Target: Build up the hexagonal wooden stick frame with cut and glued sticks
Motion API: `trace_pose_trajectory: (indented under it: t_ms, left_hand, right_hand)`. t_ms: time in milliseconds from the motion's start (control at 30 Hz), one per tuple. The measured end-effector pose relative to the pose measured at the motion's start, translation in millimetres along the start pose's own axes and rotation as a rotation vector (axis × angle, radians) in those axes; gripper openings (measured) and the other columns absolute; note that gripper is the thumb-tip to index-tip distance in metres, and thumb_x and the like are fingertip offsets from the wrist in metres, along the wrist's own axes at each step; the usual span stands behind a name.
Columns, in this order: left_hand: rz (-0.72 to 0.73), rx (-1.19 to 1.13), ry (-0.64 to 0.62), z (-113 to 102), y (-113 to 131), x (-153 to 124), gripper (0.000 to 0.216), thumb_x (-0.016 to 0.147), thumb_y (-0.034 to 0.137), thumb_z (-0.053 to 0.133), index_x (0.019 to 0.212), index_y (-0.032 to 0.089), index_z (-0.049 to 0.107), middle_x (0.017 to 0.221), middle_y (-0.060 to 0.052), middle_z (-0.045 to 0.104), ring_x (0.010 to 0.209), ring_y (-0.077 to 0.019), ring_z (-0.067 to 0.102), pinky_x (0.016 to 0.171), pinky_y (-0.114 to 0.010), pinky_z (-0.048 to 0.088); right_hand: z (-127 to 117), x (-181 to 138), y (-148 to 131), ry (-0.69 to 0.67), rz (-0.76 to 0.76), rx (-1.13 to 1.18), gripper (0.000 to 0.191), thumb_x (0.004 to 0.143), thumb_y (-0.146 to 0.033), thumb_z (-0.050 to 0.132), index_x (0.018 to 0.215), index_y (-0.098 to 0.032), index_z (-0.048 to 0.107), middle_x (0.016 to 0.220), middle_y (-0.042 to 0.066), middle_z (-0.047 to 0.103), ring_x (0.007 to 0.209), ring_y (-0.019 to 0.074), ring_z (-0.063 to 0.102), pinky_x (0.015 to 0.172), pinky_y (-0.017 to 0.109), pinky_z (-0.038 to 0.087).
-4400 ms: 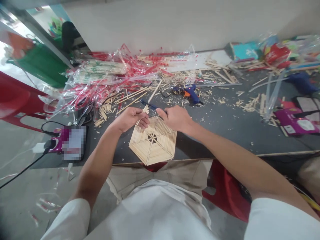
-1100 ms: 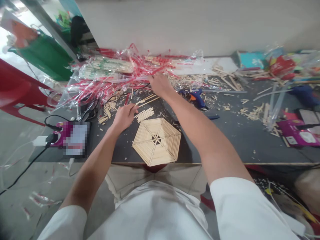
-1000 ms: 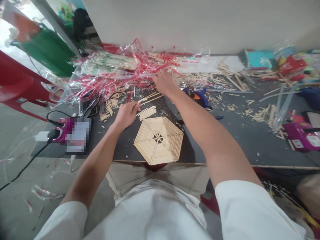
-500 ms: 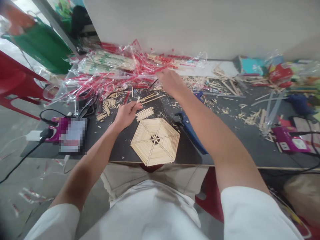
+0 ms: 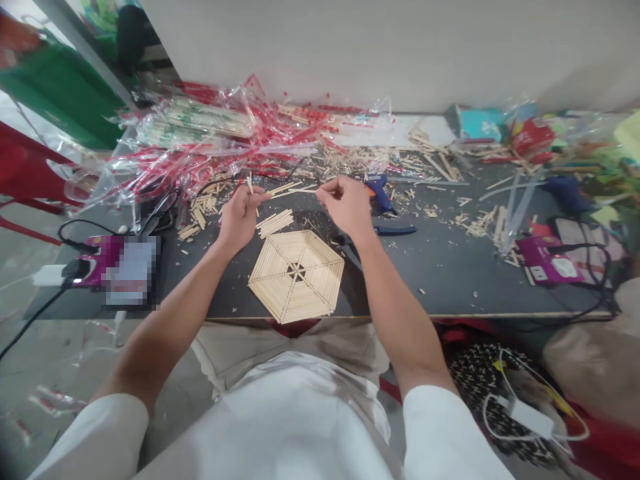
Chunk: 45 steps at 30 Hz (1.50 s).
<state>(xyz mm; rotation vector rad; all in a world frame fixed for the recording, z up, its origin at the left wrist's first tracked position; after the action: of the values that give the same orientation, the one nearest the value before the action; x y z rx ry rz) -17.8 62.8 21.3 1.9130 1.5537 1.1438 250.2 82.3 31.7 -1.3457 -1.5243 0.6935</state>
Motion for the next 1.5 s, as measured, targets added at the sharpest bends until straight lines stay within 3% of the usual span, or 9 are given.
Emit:
trace_pose_trajectory:
  t_ms: [200, 333, 467, 567, 767, 933, 1100, 1300, 1500]
  left_hand:
    - [0.070, -0.081, -0.164, 15.7, 31.8, 18.8, 0.024, 0.104, 0.026, 0.062, 0.110, 0.019, 0.084, 0.120, -0.009, 0.084, 0.105, -0.0204, 0.077, 0.092, -0.032, 0.057]
    - [0.105, -0.171, -0.140, 32.4, 43.5, 36.1, 0.018, 0.100, 0.018, 0.067, 0.103, 0.019, 0.085, 0.112, -0.008, 0.083, 0.106, -0.0189, 0.074, 0.094, -0.031, 0.057]
    - [0.075, -0.227, -0.139, 52.9, 41.6, 38.9, 0.014, 0.095, 0.016, 0.072, 0.088, 0.020, 0.083, 0.104, -0.007, 0.084, 0.098, -0.0184, 0.075, 0.094, -0.032, 0.059]
    - [0.079, -0.235, -0.103, 55.6, 39.1, 33.2, 0.011, 0.095, 0.020, 0.074, 0.087, 0.020, 0.082, 0.107, -0.007, 0.085, 0.098, -0.0188, 0.077, 0.093, -0.033, 0.060]
    - [0.077, -0.243, -0.106, 52.7, 31.6, 29.7, 0.016, 0.096, 0.027, 0.070, 0.092, 0.022, 0.085, 0.096, -0.002, 0.086, 0.090, -0.0183, 0.077, 0.088, -0.032, 0.059]
    - [0.113, -0.280, -0.122, 56.6, 32.9, 26.6, 0.021, 0.094, 0.029, 0.066, 0.093, 0.020, 0.085, 0.092, -0.002, 0.084, 0.085, -0.0178, 0.075, 0.085, -0.032, 0.059]
    - [0.174, -0.183, -0.234, 67.6, 37.5, 19.5, 0.029, 0.089, 0.019, 0.056, 0.091, 0.021, 0.084, 0.086, 0.000, 0.083, 0.083, -0.0164, 0.075, 0.085, -0.031, 0.060]
    - [0.148, -0.142, -0.283, 72.3, 31.2, 20.5, 0.025, 0.089, 0.017, 0.056, 0.086, 0.020, 0.081, 0.085, -0.002, 0.083, 0.083, -0.0165, 0.075, 0.086, -0.032, 0.060]
    - [0.136, -0.141, -0.299, 75.5, 28.7, 20.4, 0.027, 0.087, 0.012, 0.053, 0.083, 0.020, 0.078, 0.085, -0.001, 0.082, 0.081, -0.0158, 0.075, 0.085, -0.031, 0.062]
  right_hand:
    - [26.0, -11.3, 4.3, 0.046, -0.003, 0.201, 0.033, 0.091, -0.044, 0.077, 0.080, -0.027, 0.051, 0.079, 0.002, 0.075, 0.074, 0.0197, 0.073, 0.077, 0.041, 0.063]
    - [36.6, -18.1, -7.5, -0.002, -0.042, 0.171, 0.016, 0.090, -0.031, 0.075, 0.096, -0.027, 0.061, 0.090, 0.002, 0.079, 0.084, 0.0210, 0.077, 0.084, 0.041, 0.063]
    - [41.3, -17.8, -8.4, -0.027, -0.078, 0.129, 0.005, 0.087, -0.023, 0.075, 0.087, -0.025, 0.070, 0.090, 0.002, 0.081, 0.085, 0.0223, 0.077, 0.086, 0.042, 0.061]
    - [42.4, -14.3, -6.4, -0.042, -0.090, 0.088, 0.011, 0.087, -0.026, 0.077, 0.077, -0.024, 0.072, 0.083, 0.002, 0.080, 0.077, 0.0215, 0.073, 0.078, 0.040, 0.059]
    - [40.2, -18.2, -21.7, -0.067, -0.240, -0.029, 0.007, 0.093, -0.030, 0.072, 0.088, -0.026, 0.075, 0.097, 0.004, 0.080, 0.084, 0.0208, 0.072, 0.082, 0.040, 0.059]
    - [31.0, -23.5, -28.7, -0.002, -0.250, 0.005, 0.024, 0.099, -0.045, 0.063, 0.111, -0.026, 0.073, 0.097, 0.005, 0.077, 0.079, 0.0198, 0.069, 0.077, 0.038, 0.058]
    - [29.2, -21.9, -31.0, -0.008, -0.295, -0.053, 0.025, 0.100, -0.048, 0.061, 0.095, -0.026, 0.072, 0.101, 0.005, 0.080, 0.089, 0.0215, 0.072, 0.084, 0.039, 0.057]
    - [32.6, -19.6, -22.8, -0.074, -0.229, 0.012, 0.031, 0.101, -0.054, 0.060, 0.095, -0.026, 0.070, 0.078, 0.001, 0.073, 0.067, 0.0179, 0.066, 0.070, 0.037, 0.052]
    - [35.5, -17.9, -13.7, -0.082, -0.189, 0.083, 0.048, 0.099, -0.074, 0.057, 0.094, -0.027, 0.065, 0.080, 0.001, 0.071, 0.068, 0.0180, 0.064, 0.070, 0.037, 0.054]
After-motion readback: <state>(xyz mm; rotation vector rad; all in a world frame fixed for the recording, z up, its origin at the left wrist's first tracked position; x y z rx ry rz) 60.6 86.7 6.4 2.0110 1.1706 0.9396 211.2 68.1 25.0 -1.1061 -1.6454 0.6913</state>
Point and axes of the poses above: each hand's wrist, its own x-axis towards the middle knuckle, its own z-axis out of the palm, y = z × x, the point moved 7 cm from there along x, towards the middle knuckle
